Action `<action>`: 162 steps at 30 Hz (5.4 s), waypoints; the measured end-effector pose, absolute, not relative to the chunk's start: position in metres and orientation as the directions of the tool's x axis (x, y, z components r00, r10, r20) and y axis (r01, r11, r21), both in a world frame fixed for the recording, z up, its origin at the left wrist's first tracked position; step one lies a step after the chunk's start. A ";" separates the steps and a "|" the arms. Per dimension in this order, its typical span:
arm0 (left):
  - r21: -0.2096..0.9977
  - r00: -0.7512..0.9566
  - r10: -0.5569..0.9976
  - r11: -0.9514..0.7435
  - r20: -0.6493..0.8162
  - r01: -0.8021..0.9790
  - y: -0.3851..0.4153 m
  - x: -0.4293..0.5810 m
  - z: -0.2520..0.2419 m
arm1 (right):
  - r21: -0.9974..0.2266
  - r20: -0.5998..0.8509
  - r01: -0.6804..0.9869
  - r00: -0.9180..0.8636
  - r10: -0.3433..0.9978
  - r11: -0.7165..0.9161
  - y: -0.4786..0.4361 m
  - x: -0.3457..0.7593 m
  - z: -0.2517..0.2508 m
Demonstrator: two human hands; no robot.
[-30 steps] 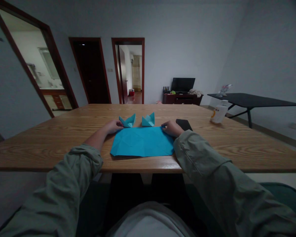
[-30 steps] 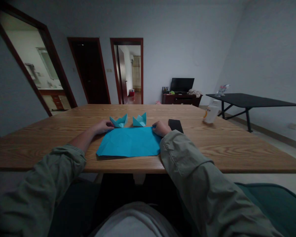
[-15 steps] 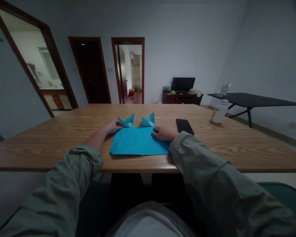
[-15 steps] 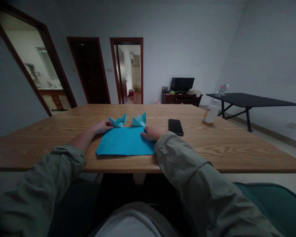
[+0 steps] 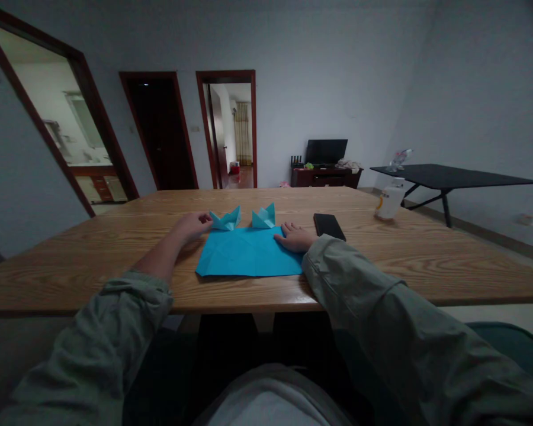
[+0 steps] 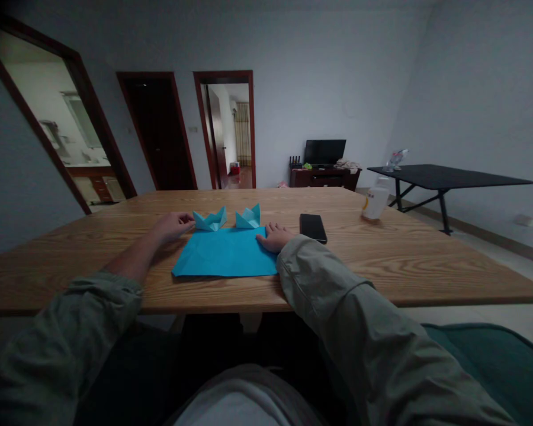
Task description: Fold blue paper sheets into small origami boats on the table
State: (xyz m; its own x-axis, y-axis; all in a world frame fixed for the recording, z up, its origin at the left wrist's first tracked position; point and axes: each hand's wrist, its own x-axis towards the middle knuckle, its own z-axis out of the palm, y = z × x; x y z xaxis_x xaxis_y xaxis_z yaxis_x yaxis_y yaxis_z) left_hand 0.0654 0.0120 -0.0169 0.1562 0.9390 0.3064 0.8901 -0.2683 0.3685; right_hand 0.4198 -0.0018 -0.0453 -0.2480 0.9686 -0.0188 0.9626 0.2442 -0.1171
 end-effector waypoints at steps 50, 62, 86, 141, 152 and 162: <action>0.134 0.467 0.873 -0.451 -0.141 0.883 -0.022 0.135 -0.031 | -0.425 0.134 0.630 -0.667 0.733 0.650 -0.111 0.458 -0.001; 0.135 0.458 0.877 -0.442 -0.143 0.887 -0.025 0.137 -0.028 | -0.311 0.339 0.608 -0.647 0.683 0.730 -0.100 0.459 -0.006; 0.097 0.475 0.869 -0.466 -0.139 0.880 -0.023 0.134 -0.030 | -0.324 0.173 0.671 -0.651 0.739 0.667 -0.105 0.460 -0.002; -0.124 0.654 0.661 -0.662 0.368 0.739 -0.101 0.117 -0.005 | -0.268 -0.086 0.830 -0.527 0.845 0.490 -0.100 0.462 -0.001; -0.123 0.635 0.663 -0.647 0.397 0.753 -0.099 0.110 -0.008 | -0.288 -0.069 0.825 -0.524 0.849 0.486 -0.092 0.469 -0.012; 0.104 0.490 0.710 -0.614 0.505 0.783 -0.101 0.110 -0.011 | -0.244 -0.066 0.838 -0.517 0.853 0.489 -0.096 0.465 -0.008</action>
